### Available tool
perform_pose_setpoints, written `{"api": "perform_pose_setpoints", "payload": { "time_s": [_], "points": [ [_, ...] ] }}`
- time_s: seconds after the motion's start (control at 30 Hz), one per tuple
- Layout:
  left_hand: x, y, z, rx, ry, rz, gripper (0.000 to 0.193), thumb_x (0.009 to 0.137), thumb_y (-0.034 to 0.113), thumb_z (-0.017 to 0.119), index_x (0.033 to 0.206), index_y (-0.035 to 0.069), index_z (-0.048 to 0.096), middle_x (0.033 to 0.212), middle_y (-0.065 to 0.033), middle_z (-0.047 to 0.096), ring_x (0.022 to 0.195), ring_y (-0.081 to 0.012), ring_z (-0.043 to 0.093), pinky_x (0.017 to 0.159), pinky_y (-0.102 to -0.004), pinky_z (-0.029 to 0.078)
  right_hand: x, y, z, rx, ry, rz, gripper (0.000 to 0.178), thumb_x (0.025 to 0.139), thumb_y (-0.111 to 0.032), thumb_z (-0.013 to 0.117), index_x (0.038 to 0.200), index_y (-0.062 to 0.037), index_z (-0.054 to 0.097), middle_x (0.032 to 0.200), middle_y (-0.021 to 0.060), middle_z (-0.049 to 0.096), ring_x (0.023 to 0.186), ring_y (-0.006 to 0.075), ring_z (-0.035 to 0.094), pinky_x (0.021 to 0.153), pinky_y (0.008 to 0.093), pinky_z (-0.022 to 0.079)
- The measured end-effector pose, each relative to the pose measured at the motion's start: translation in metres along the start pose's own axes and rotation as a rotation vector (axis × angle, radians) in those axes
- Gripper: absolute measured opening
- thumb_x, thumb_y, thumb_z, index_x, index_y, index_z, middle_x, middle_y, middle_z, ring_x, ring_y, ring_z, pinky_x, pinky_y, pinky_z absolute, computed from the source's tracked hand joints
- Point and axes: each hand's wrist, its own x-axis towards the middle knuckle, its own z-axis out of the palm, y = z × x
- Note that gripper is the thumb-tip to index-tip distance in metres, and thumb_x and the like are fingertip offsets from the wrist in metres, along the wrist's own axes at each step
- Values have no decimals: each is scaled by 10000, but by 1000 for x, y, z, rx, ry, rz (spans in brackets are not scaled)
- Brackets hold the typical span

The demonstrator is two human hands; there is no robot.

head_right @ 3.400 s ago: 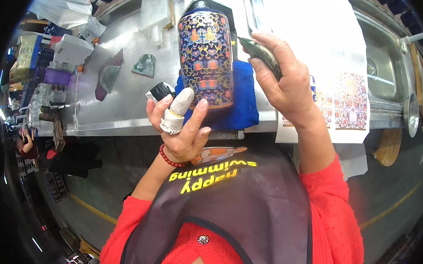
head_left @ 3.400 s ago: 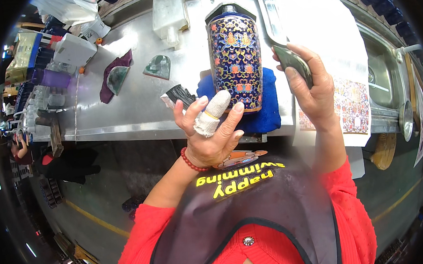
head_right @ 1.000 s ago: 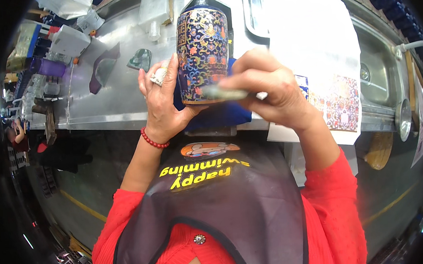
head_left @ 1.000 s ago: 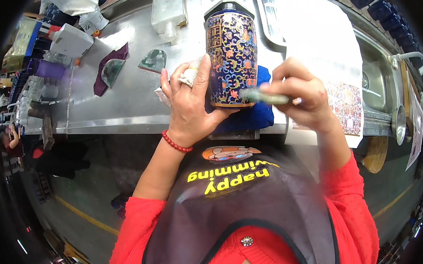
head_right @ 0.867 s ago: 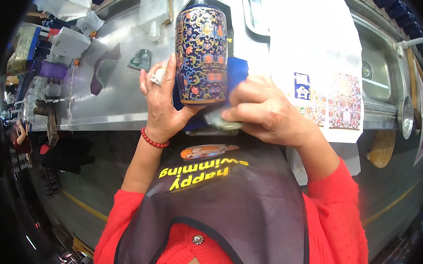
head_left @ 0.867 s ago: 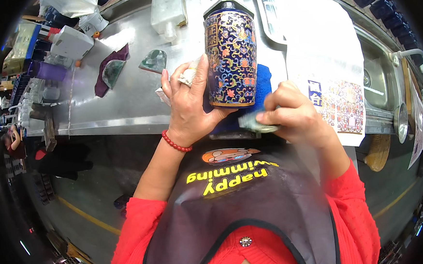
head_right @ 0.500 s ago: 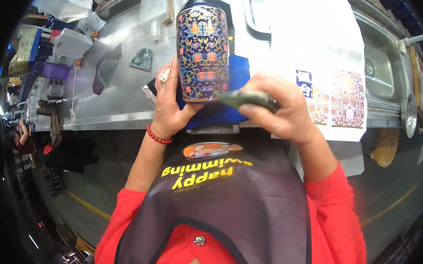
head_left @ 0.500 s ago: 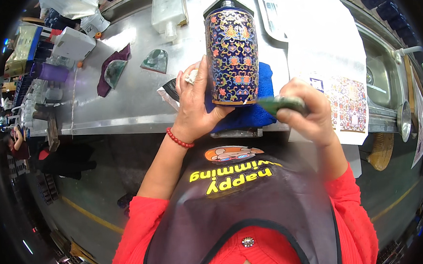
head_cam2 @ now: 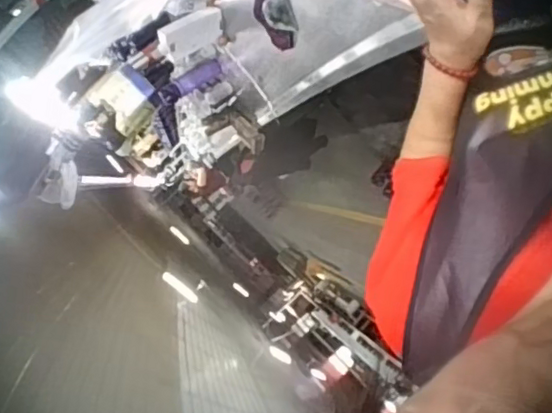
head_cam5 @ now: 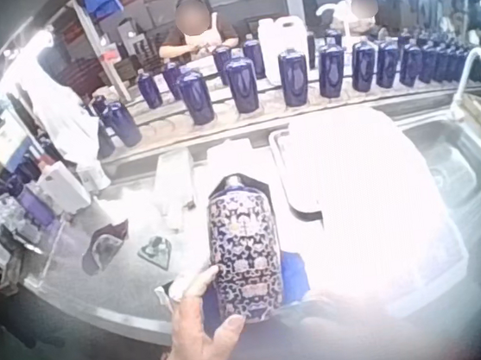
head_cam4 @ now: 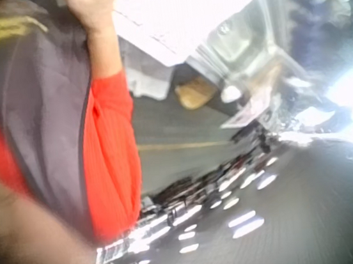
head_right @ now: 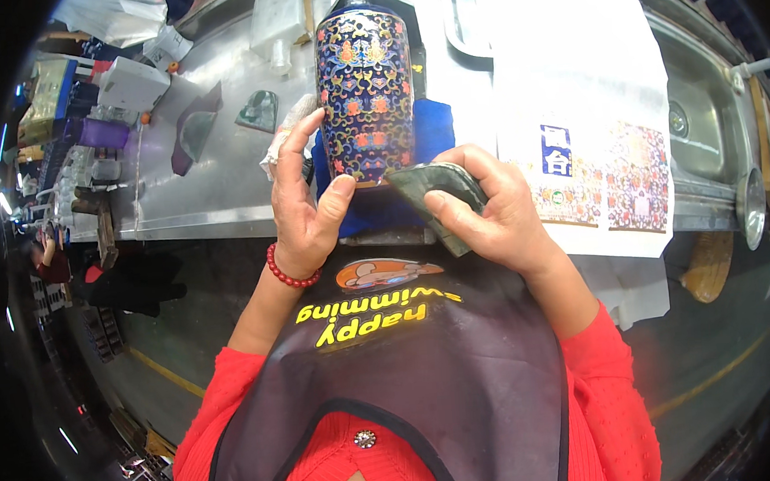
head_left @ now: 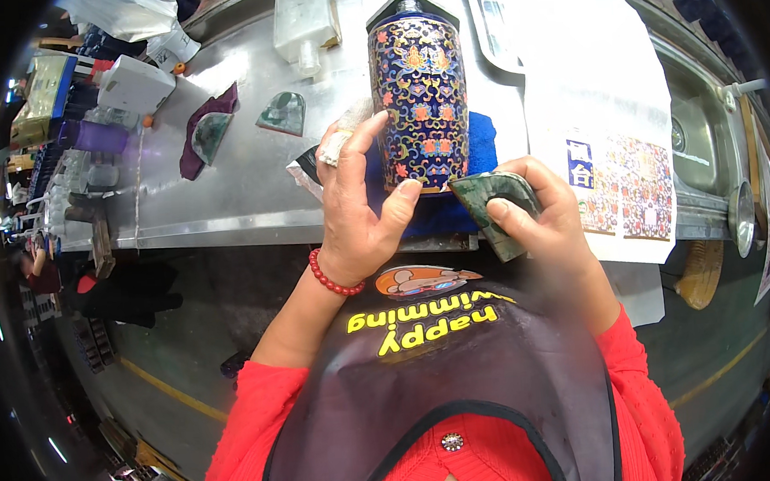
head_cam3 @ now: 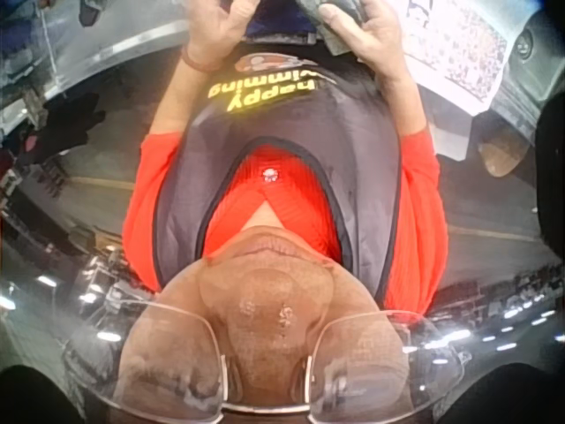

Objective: The person applies decorative stickers to a cylindrical container, smoothing each sticker with a green tool and rotating the container to cover multiple sides. The person then places the finished container on a nearby surface and picks up a second container to begin the same process.

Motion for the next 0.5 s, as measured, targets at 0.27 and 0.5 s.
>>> {"api": "perform_pose_setpoints", "payload": {
  "time_s": [0.27, 0.5],
  "points": [
    [10, 21, 1, 129, 0, 32, 750, 779, 169, 769, 1449, -14, 487, 1367, -217, 540, 1340, -426, 393, 1186, -526, 243, 4, 2, -1, -43, 25, -94, 174, 908, -73, 711, 1058, 1, 662, 789, 35, 691, 685, 72, 610, 620, 253, 487],
    [9, 24, 0, 83, -3, 22, 715, 792, 125, 717, 1451, -28, 487, 1390, -235, 517, 1349, -424, 393, 1187, -520, 255, 5, -5, 0, -38, -18, -66, 176, 918, -77, 709, 1067, 5, 664, 802, 43, 699, 693, 70, 622, 626, 254, 497]
  ]
}}
